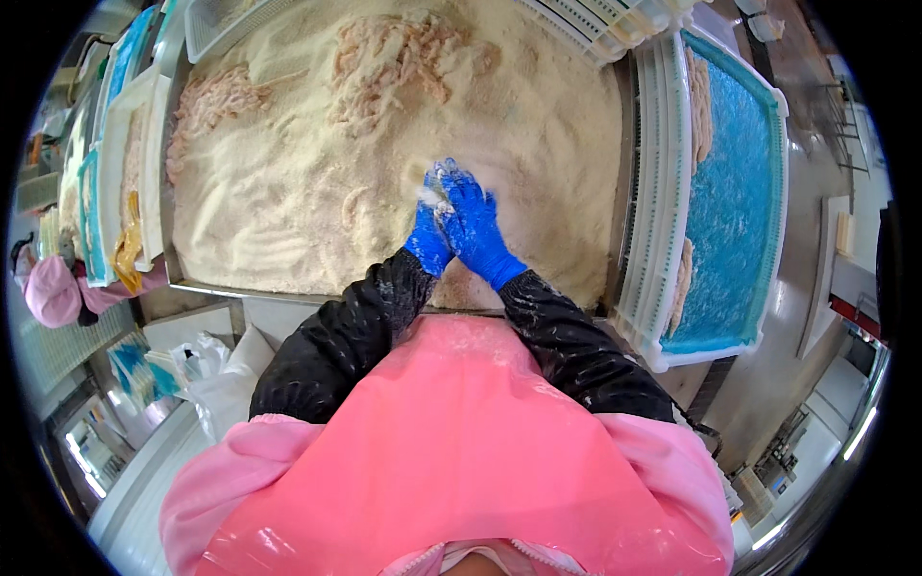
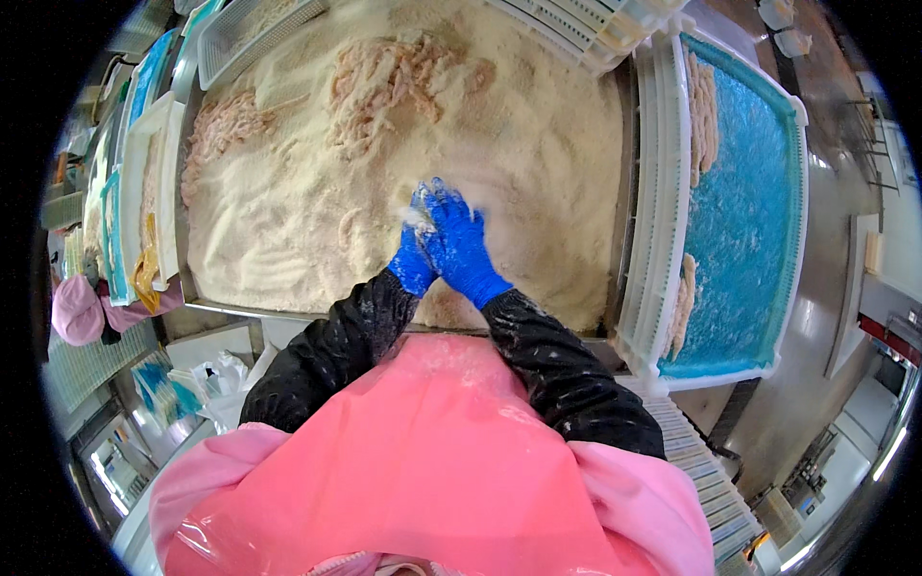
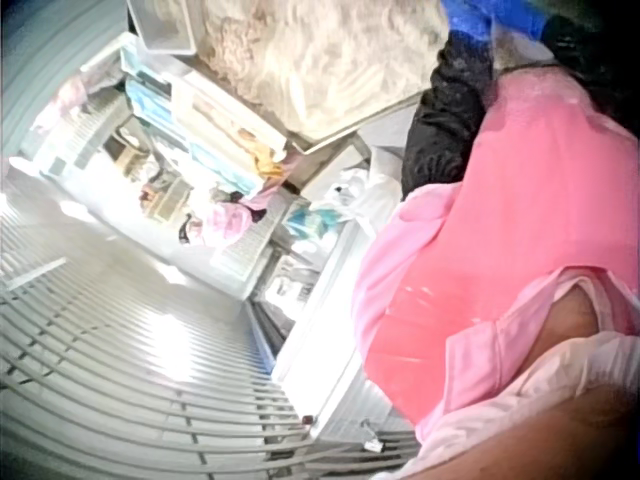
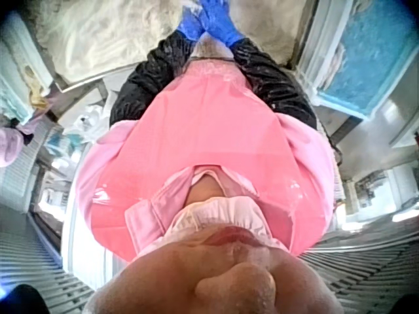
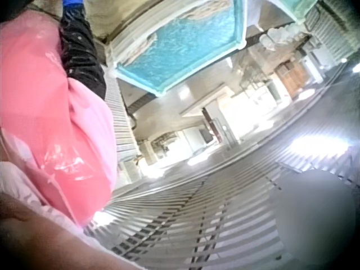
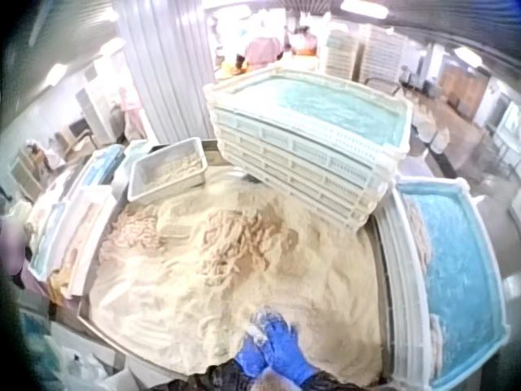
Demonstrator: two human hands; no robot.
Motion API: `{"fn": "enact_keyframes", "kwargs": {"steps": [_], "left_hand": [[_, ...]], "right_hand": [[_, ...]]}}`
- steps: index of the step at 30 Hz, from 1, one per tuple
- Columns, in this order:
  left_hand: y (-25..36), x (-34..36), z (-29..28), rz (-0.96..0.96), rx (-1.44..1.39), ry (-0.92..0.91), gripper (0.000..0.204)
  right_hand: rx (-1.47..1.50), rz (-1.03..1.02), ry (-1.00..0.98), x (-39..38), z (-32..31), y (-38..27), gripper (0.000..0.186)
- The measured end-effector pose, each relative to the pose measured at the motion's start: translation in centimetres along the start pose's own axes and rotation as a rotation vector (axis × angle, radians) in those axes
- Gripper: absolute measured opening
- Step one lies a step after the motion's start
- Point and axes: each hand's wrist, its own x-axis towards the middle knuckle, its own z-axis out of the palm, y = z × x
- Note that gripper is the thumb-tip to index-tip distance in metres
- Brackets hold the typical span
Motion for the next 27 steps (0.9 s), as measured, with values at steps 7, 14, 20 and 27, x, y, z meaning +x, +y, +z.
{"fn": "enact_keyframes", "kwargs": {"steps": [7, 14, 20, 27], "left_hand": [[-1.9, -0.8, 2.7, -0.18, 0.101, 0.109, 0.065], [-0.9, -1.5, 8.0, -0.186, 0.002, 0.246, 0.075], [-1.3, -1.3, 7.5, -0.185, 0.092, 0.144, 0.067], [0.3, -1.6, 4.4, -0.234, 0.397, 0.352, 0.056]], "right_hand": [[-0.016, 0.239, -0.094, -0.5, 0.5, 2.1, 0.055], [0.251, 0.099, 0.104, -1.6, -4.9, 5.6, 0.032], [0.295, 0.195, -0.042, -2.0, -7.1, 2.7, 0.028], [1.721, 0.778, -0.164, -3.4, -17.8, 2.2, 0.042]]}}
